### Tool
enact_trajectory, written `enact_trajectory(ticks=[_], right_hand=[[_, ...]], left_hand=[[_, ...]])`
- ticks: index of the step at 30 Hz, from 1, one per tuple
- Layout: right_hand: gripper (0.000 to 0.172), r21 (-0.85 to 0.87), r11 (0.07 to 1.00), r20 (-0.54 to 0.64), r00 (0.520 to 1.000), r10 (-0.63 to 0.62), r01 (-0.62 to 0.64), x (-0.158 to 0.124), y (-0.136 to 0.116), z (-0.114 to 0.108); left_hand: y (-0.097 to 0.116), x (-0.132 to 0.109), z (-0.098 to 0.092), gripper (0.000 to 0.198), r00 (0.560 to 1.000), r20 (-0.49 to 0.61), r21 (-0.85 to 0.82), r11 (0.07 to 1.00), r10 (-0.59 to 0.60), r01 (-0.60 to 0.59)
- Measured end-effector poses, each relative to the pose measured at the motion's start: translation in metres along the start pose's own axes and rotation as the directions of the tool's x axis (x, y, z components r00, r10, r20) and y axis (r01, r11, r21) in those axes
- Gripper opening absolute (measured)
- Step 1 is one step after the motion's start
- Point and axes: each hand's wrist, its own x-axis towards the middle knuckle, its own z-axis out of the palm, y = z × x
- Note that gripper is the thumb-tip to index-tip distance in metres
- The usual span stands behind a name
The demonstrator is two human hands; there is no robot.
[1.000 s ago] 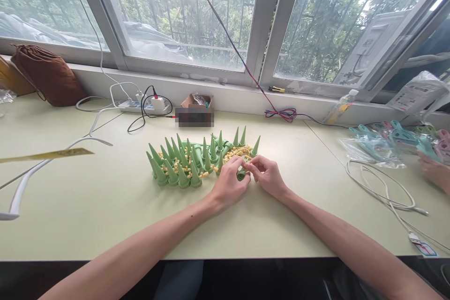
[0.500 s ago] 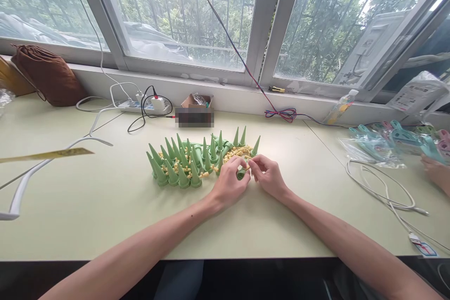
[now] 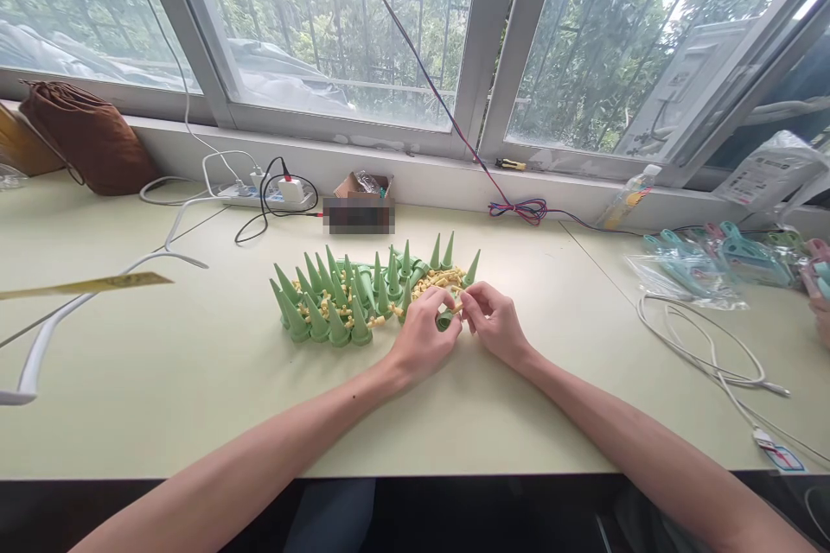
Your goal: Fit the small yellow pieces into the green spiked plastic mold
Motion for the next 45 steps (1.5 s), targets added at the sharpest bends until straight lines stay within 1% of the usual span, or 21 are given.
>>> enact_trajectory(ticks=[8, 16, 22, 34, 45], right_hand=[[0.027, 0.043, 0.999, -0.006, 1.0, 0.014, -0.013, 0.0, 0.0015, 0.0003], [0.024, 0.04, 0.999, -0.007, 1.0, 0.021, -0.021, -0.0003, -0.0011, 0.0001], [0.023, 0.026, 1.0, -0.031, 0.999, 0.015, -0.014, 0.0007, -0.0001, -0.0004], [0.022, 0.027, 0.999, -0.04, 0.999, 0.019, -0.018, 0.0004, 0.0002, -0.0008], [0.023, -0.043, 0.999, -0.084, 0.996, 0.013, -0.016, 0.0012, 0.0018, -0.0006]], left_hand=[[0.0014, -0.0002, 0.0, 0.006, 1.0, 0.01, -0.006, 1.0, -0.015, 0.015], [0.0016, 0.0004, -0.001, 0.006, 0.999, 0.023, -0.003, 1.0, -0.025, 0.025], [0.0014, -0.0002, -0.0013, 0.006, 0.999, 0.033, -0.01, 1.0, -0.023, 0.023], [-0.001, -0.0001, 0.0005, 0.007, 1.0, 0.028, -0.018, 1.0, -0.005, 0.006], [0.0004, 0.0004, -0.0006, 0.007, 0.999, 0.035, -0.012, 1.0, -0.018, 0.019]])
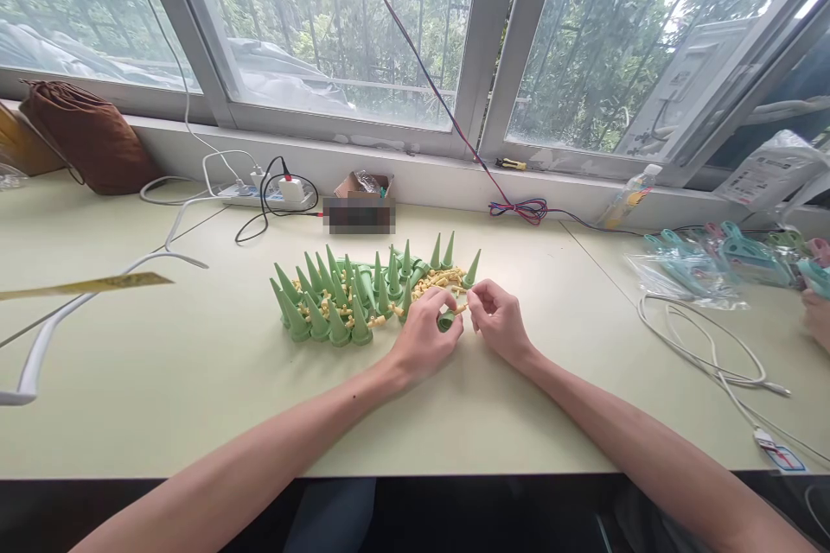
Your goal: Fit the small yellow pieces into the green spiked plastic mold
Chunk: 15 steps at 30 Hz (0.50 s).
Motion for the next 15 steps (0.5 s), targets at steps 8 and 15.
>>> enact_trajectory(ticks=[8, 15], right_hand=[[0.023, 0.047, 0.999, 0.021, 1.0, 0.004, -0.005, -0.0007, -0.0021, -0.0011], [0.025, 0.017, 1.0, 0.047, 0.999, -0.017, 0.016, -0.0006, -0.0033, 0.0001]], left_hand=[[0.0008, -0.0002, -0.0003, 0.006, 1.0, 0.005, 0.003, 1.0, -0.007, 0.007], [0.0009, 0.0002, 0.0, 0.007, 1.0, -0.006, -0.001, 1.0, 0.011, -0.011]])
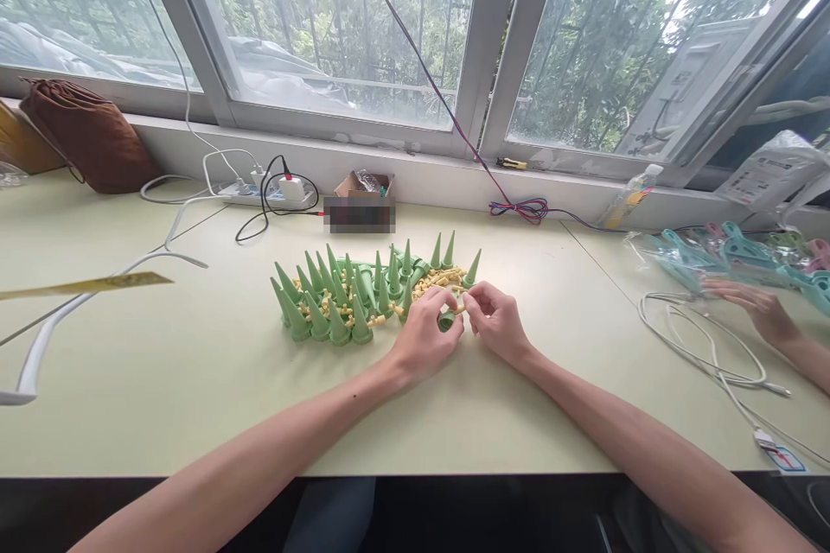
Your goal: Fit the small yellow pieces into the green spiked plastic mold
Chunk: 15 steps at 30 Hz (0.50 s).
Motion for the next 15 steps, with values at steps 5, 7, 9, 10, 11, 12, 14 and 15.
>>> enact_trajectory(ticks=[5, 7, 9, 10, 11, 12, 14, 15], right_hand=[[0.026, -0.005, 1.0, 0.008, 1.0, 0.008, -0.008, 0.0, 0.0012, 0.0001], [0.026, 0.0, 1.0, 0.014, 1.0, 0.008, -0.008, 0.0001, 0.0013, -0.0001], [0.026, 0.001, 1.0, 0.025, 1.0, 0.008, -0.008, 0.0001, 0.0007, -0.0004], [0.027, 0.0, 1.0, 0.034, 0.999, 0.011, -0.011, 0.0001, 0.0002, -0.0005], [0.027, -0.002, 1.0, 0.044, 0.999, 0.014, -0.014, 0.0001, -0.0003, -0.0006], [0.028, -0.003, 1.0, 0.055, 0.998, 0.017, -0.017, 0.0, -0.0007, -0.0007], [0.03, -0.002, 1.0, 0.071, 0.997, 0.021, -0.021, 0.0, -0.0012, -0.0009], [0.03, 0.0, 1.0, 0.076, 0.997, 0.02, -0.02, 0.0, -0.0012, -0.001]], left_hand=[[0.0004, -0.0004, -0.0001, 0.006, 1.0, 0.003, 0.002, 1.0, -0.005, 0.005], [0.0006, -0.0006, -0.0002, 0.007, 1.0, 0.0, -0.001, 1.0, 0.004, -0.004], [0.0006, -0.0006, -0.0003, 0.008, 1.0, -0.003, -0.003, 1.0, 0.012, -0.012], [0.0006, -0.0005, -0.0003, 0.009, 1.0, -0.004, -0.003, 1.0, 0.014, -0.014], [0.0005, -0.0005, -0.0003, 0.009, 1.0, -0.007, -0.002, 1.0, 0.017, -0.017], [0.0003, -0.0004, -0.0002, 0.009, 1.0, -0.009, -0.002, 1.0, 0.019, -0.019], [-0.0001, -0.0003, -0.0002, 0.009, 1.0, -0.016, -0.005, 1.0, 0.025, -0.025], [-0.0003, -0.0003, -0.0002, 0.009, 0.999, -0.018, -0.007, 1.0, 0.028, -0.028]])
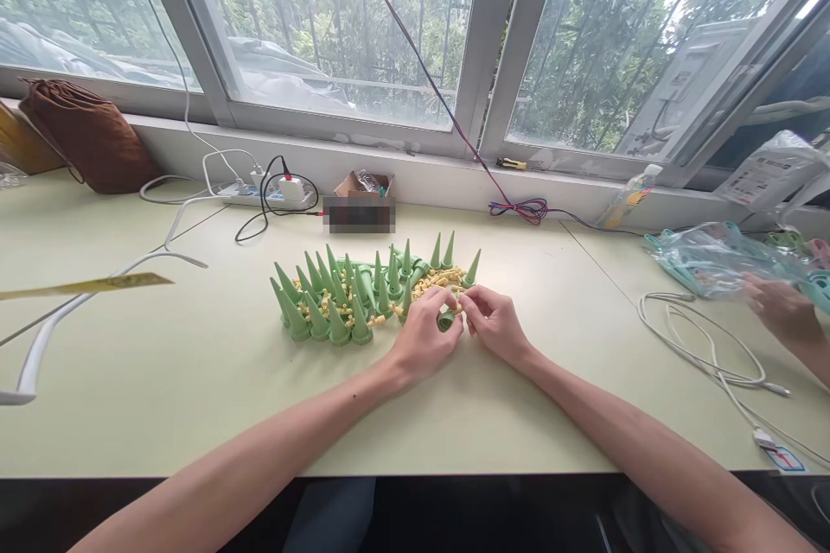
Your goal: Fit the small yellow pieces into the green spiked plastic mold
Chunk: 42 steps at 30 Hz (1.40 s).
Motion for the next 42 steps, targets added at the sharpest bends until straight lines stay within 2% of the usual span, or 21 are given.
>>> enact_trajectory(ticks=[9, 23, 42], right_hand=[[0.029, 0.054, 0.998, 0.034, 0.999, -0.022, 0.02, 0.0005, 0.0027, 0.0003], [0.028, 0.066, 0.997, 0.054, 0.998, -0.038, 0.035, -0.0009, 0.0017, 0.0005], [0.033, 0.027, 0.999, 0.045, 0.999, -0.028, 0.027, 0.0001, 0.0032, 0.0014]], left_hand=[[0.0017, 0.0, -0.0012, 0.008, 1.0, 0.011, -0.013, 1.0, -0.026, 0.026], [0.0012, -0.0001, -0.0011, 0.007, 0.999, -0.028, 0.003, 1.0, -0.019, 0.02], [0.0011, 0.0002, -0.0013, 0.008, 1.0, -0.024, -0.007, 1.0, -0.012, 0.012]])
